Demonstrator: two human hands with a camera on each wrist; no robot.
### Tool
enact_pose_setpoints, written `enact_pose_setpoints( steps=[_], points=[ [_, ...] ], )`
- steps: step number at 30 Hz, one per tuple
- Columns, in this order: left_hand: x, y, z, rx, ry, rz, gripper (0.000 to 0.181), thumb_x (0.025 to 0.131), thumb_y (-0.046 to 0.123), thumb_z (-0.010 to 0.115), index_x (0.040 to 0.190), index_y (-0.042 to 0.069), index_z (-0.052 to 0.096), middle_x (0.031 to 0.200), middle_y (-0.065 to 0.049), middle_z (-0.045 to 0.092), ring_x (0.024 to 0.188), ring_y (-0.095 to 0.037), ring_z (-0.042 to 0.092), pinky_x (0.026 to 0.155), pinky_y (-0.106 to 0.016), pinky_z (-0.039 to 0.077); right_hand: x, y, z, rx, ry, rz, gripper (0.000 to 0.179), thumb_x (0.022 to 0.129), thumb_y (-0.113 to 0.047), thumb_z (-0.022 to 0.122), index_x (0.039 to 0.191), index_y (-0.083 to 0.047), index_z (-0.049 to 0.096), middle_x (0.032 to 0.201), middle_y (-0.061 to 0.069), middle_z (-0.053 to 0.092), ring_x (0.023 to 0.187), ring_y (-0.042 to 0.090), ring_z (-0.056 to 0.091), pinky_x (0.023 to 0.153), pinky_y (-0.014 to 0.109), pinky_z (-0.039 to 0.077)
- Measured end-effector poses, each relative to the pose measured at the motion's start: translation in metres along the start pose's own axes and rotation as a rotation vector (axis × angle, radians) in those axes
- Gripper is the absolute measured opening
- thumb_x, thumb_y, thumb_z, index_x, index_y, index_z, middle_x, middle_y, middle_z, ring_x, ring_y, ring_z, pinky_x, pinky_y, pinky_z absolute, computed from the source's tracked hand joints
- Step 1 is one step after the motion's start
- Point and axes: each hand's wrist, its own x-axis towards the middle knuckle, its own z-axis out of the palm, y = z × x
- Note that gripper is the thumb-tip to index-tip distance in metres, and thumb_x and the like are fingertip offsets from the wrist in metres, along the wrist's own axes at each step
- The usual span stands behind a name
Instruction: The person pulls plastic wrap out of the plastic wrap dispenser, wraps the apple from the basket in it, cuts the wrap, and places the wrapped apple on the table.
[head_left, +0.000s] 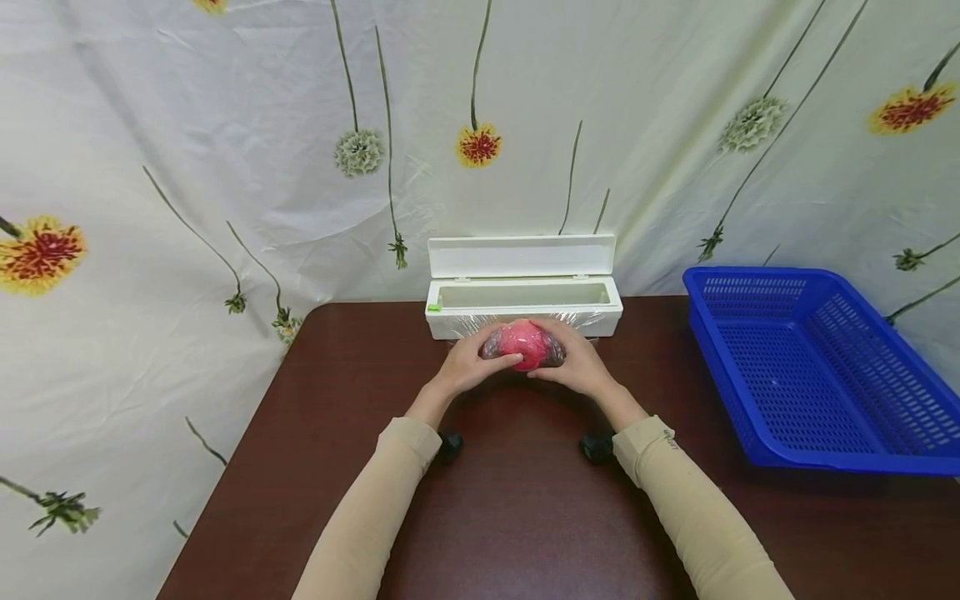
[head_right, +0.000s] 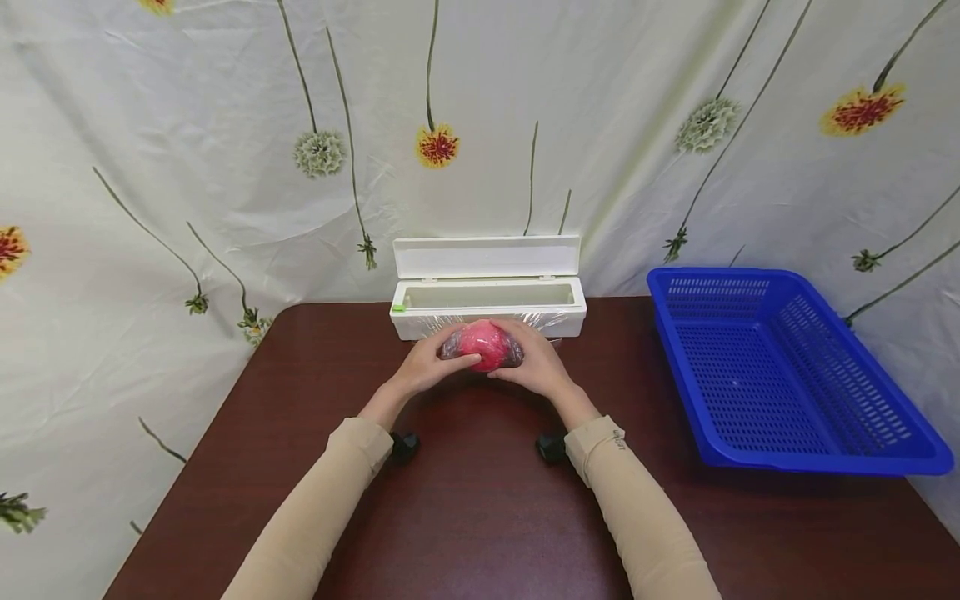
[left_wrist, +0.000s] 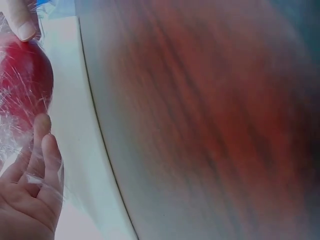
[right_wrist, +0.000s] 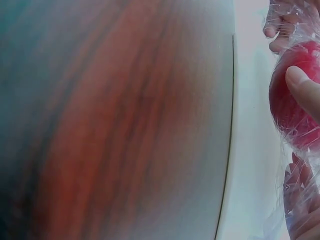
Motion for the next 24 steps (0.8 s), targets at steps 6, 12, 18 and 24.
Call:
enact_pose_setpoints(
  steps=[6,12,18,24],
  points=[
    [-0.003,-0.001,0.003,0.0,0.016,0.026,0.062,0.078,0.057,0.067,0.13,0.028,0.05,0.122,0.003,0.056,0.107,-0.017,0.052,0.092,-0.042,0.045,-0.001,0.001,0.001,-0.024,0.009,0.0,0.084,0.065,-0.027,0.087,0.138,-0.018,0.046,0.136,0.007,0.05,0.124,0.028,0.044,0.101,0.051,0.035],
    [-0.005,-0.003,0.005,0.039,0.065,0.107,0.06,0.079,0.053,0.068,0.128,0.022,0.054,0.122,0.003,0.055,0.109,-0.015,0.05,0.094,-0.042,0.043,-0.004,0.001,0.003,-0.011,0.035,-0.024,0.084,0.064,-0.027,0.088,0.137,-0.016,0.048,0.133,0.008,0.052,0.121,0.029,0.047,0.1,0.05,0.036],
    [-0.009,-0.003,0.008,0.006,0.093,0.128,0.064,0.079,0.051,0.069,0.132,0.021,0.05,0.126,0.0,0.054,0.111,-0.019,0.051,0.093,-0.044,0.044,-0.006,0.002,0.004,-0.012,0.045,-0.007,0.084,0.063,-0.028,0.088,0.137,-0.018,0.049,0.133,0.009,0.053,0.122,0.029,0.048,0.099,0.053,0.036],
    [-0.011,-0.005,0.012,-0.024,0.104,0.157,0.061,0.077,0.049,0.073,0.129,0.027,0.05,0.124,0.005,0.054,0.109,-0.015,0.051,0.091,-0.042,0.046,-0.009,0.0,0.004,0.003,0.034,0.015,0.083,0.064,-0.027,0.088,0.137,-0.017,0.049,0.134,0.008,0.052,0.123,0.028,0.047,0.1,0.05,0.036]
  ],
)
